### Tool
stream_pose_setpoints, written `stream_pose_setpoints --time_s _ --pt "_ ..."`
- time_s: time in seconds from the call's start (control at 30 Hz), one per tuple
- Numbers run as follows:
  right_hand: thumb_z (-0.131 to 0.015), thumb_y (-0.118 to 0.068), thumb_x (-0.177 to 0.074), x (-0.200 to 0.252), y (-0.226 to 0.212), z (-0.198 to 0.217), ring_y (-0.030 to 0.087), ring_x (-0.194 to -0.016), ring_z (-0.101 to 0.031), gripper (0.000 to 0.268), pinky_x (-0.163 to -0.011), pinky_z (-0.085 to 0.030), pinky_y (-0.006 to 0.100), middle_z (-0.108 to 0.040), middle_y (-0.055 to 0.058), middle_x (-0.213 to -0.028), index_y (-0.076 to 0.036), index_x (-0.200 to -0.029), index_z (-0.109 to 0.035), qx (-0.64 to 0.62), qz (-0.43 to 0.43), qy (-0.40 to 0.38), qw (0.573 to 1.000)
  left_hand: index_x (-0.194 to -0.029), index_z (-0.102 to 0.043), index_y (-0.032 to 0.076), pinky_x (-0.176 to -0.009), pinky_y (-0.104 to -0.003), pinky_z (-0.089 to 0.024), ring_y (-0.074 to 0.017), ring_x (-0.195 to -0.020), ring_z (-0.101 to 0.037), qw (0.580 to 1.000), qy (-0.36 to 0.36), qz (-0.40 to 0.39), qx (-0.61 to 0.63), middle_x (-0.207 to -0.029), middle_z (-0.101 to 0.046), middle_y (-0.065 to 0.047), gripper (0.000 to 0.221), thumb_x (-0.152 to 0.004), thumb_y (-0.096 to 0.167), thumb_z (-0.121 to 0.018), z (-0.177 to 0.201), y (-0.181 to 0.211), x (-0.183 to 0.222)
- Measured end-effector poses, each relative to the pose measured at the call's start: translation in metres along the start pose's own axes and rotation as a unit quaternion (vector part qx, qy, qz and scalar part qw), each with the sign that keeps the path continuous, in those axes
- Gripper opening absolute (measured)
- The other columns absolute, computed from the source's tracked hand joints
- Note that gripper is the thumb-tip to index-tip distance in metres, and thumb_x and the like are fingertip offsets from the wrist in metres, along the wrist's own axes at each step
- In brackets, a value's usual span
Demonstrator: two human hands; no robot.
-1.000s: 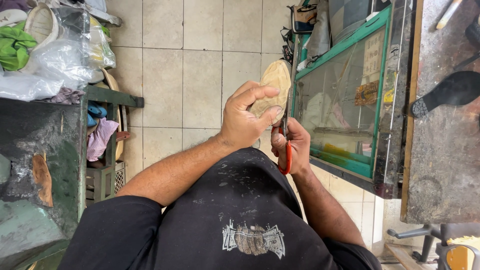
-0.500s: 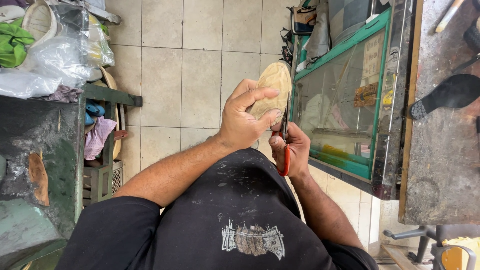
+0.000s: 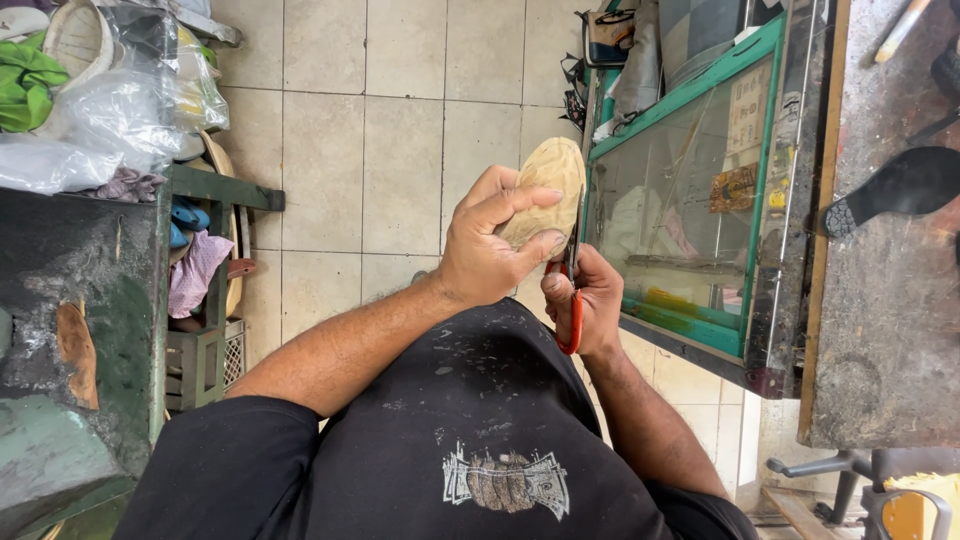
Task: Marking, cutting, and attaching a new sole component to a shoe at a workbench.
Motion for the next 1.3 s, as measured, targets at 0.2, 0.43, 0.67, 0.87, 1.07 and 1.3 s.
stream_pose_setpoints --time_s 0.2,0.43,0.67,0.87,1.07,1.3 --pt "-0.084 -0.022 -0.087 -0.001 -0.006 -0.002 0.014 -0.039 -0.060 0.032 -0.035 -0.044 0.024 -0.054 0.010 -0.050 0.003 -0.094 -0.066 0.000 -0.001 -0.002 1.000 -0.120 -0.076 0.017 -0.073 -0.026 -0.049 -0.0094 -0.081 -0.055 1.000 -0.021 0.002 0.004 -0.101 -0.056 -0.005 0.038 -0.084 0.010 -0.086 0.001 -0.003 0.000" --pt "-0.081 -0.027 -0.090 -0.001 -0.003 0.001 0.012 -0.040 -0.058 0.033 -0.036 -0.042 0.021 -0.054 0.009 -0.048 0.001 -0.089 -0.065 0.014 -0.009 -0.007 1.000 -0.121 -0.075 0.015 -0.075 -0.028 -0.050 -0.0111 -0.082 -0.056 0.999 -0.039 0.011 0.017 -0.103 -0.057 -0.006 0.040 -0.083 0.011 -0.087 -0.001 -0.007 0.003" --pt "-0.082 -0.021 -0.089 0.004 0.002 0.002 0.013 -0.040 -0.059 0.030 -0.035 -0.044 0.022 -0.055 0.010 -0.051 0.003 -0.096 -0.067 0.010 -0.020 0.002 1.000 -0.119 -0.077 0.015 -0.079 -0.032 -0.053 -0.0141 -0.084 -0.062 0.999 -0.040 0.011 0.020 -0.105 -0.062 -0.008 0.033 -0.088 0.016 -0.084 0.003 -0.010 0.002" --pt "-0.085 -0.023 -0.087 0.004 0.006 0.005 0.014 -0.043 -0.062 0.033 -0.037 -0.047 0.024 -0.057 0.010 -0.057 0.002 -0.099 -0.068 0.000 -0.033 0.008 0.999 -0.117 -0.078 0.014 -0.079 -0.033 -0.054 -0.0163 -0.086 -0.066 0.999 -0.041 0.014 0.015 -0.105 -0.065 -0.009 0.027 -0.090 0.010 -0.080 0.005 -0.016 0.002" --pt "-0.084 -0.026 -0.087 0.002 0.006 0.004 0.012 -0.041 -0.059 0.033 -0.036 -0.044 0.021 -0.054 0.009 -0.052 0.002 -0.092 -0.067 -0.003 -0.030 0.012 0.999 -0.119 -0.077 0.014 -0.084 -0.034 -0.054 -0.0168 -0.091 -0.066 0.998 -0.053 0.012 0.021 -0.108 -0.065 -0.010 0.032 -0.087 0.011 -0.084 0.005 -0.019 0.000" --pt "-0.084 -0.023 -0.088 0.007 0.007 0.005 0.015 -0.041 -0.060 0.031 -0.034 -0.045 0.024 -0.053 0.009 -0.052 0.002 -0.094 -0.067 0.005 -0.034 0.024 0.999 -0.119 -0.077 0.014 -0.085 -0.035 -0.053 -0.0169 -0.092 -0.066 0.998 -0.055 0.010 0.021 -0.109 -0.065 -0.010 0.035 -0.086 0.009 -0.085 0.006 -0.016 -0.001"
Point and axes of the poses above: each hand's wrist, its own x-axis away from the middle knuckle, its own z-axis out of the back of the hand, y = z × x, the point moved 9 cm from there along -x, towards the middle knuckle
